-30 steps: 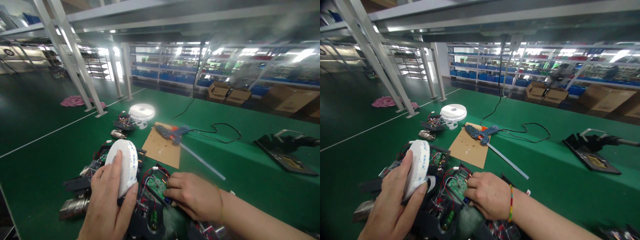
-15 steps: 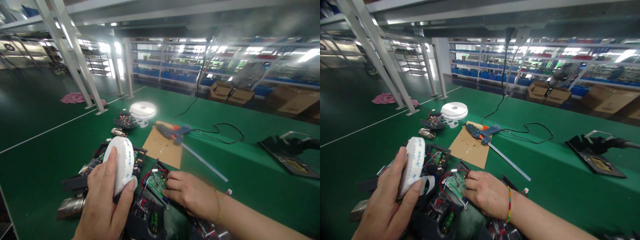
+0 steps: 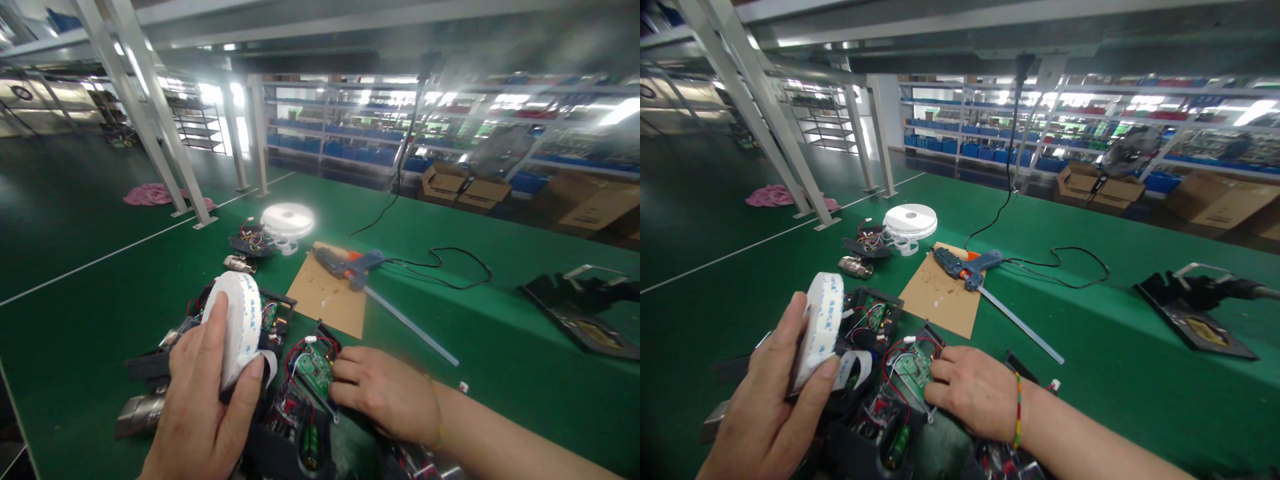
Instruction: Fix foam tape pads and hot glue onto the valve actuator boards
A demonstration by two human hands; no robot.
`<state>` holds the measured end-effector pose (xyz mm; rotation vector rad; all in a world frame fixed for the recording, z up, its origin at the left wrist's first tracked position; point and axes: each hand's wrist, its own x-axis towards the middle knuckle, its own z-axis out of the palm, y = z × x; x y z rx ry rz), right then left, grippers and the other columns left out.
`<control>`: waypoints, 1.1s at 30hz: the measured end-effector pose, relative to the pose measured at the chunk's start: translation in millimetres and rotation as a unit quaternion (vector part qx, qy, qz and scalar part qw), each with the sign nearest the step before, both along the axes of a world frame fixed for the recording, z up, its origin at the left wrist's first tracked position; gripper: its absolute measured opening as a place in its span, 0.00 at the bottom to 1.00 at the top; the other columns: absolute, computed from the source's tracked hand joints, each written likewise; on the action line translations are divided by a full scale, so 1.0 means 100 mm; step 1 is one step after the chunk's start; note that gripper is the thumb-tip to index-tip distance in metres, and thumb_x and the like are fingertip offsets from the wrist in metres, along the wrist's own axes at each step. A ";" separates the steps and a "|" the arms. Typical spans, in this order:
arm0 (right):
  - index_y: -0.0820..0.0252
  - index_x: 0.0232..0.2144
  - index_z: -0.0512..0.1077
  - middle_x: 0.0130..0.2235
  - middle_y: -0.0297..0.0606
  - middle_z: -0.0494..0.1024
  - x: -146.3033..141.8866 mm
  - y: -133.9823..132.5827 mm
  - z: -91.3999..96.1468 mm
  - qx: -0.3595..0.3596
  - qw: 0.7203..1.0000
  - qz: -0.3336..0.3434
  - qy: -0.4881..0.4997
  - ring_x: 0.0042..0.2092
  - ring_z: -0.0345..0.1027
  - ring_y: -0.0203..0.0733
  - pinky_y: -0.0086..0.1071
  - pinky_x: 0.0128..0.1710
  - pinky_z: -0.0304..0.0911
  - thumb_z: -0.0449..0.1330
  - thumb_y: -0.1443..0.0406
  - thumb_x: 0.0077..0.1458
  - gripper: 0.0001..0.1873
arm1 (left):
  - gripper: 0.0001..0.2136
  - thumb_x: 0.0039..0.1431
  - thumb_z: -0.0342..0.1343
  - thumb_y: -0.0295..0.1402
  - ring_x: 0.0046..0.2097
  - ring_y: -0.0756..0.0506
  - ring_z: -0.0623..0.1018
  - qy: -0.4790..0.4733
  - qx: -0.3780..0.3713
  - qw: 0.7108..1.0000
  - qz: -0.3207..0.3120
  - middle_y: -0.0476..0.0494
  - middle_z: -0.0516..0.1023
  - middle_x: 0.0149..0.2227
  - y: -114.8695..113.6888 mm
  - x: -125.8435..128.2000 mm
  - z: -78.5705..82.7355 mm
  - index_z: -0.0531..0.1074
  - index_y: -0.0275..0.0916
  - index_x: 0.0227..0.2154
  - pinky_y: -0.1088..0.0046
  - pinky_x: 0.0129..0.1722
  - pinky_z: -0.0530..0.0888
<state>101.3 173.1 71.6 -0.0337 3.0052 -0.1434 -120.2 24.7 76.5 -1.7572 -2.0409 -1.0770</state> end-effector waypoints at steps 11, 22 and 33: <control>0.57 0.33 0.69 0.35 0.36 0.76 0.13 -0.03 0.08 -0.056 0.998 -0.010 -0.034 0.35 0.65 0.43 0.35 0.32 0.59 0.60 0.69 0.53 0.04 | 0.32 0.68 0.47 0.41 0.60 0.35 0.69 -0.020 0.013 0.999 0.030 0.36 0.63 0.64 -0.11 -0.11 0.05 0.44 0.39 0.70 0.56 0.56 0.70; 0.58 0.33 0.74 0.35 0.38 0.78 0.24 -0.15 0.46 -0.087 0.981 -0.154 -0.075 0.37 0.72 0.45 0.36 0.35 0.62 0.61 0.69 0.54 0.03 | 0.33 0.67 0.47 0.45 0.58 0.32 0.72 -0.032 0.024 0.995 0.093 0.37 0.66 0.63 -0.44 -0.41 0.07 0.44 0.44 0.70 0.52 0.52 0.75; 0.55 0.47 0.69 0.42 0.41 0.73 -0.47 -0.78 0.24 -0.107 0.988 -0.106 0.044 0.42 0.65 0.52 0.48 0.43 0.61 0.65 0.57 0.49 0.23 | 0.31 0.67 0.47 0.47 0.61 0.30 0.69 -0.151 0.033 0.972 0.178 0.32 0.66 0.63 -0.78 -0.46 0.03 0.51 0.41 0.68 0.42 0.59 0.68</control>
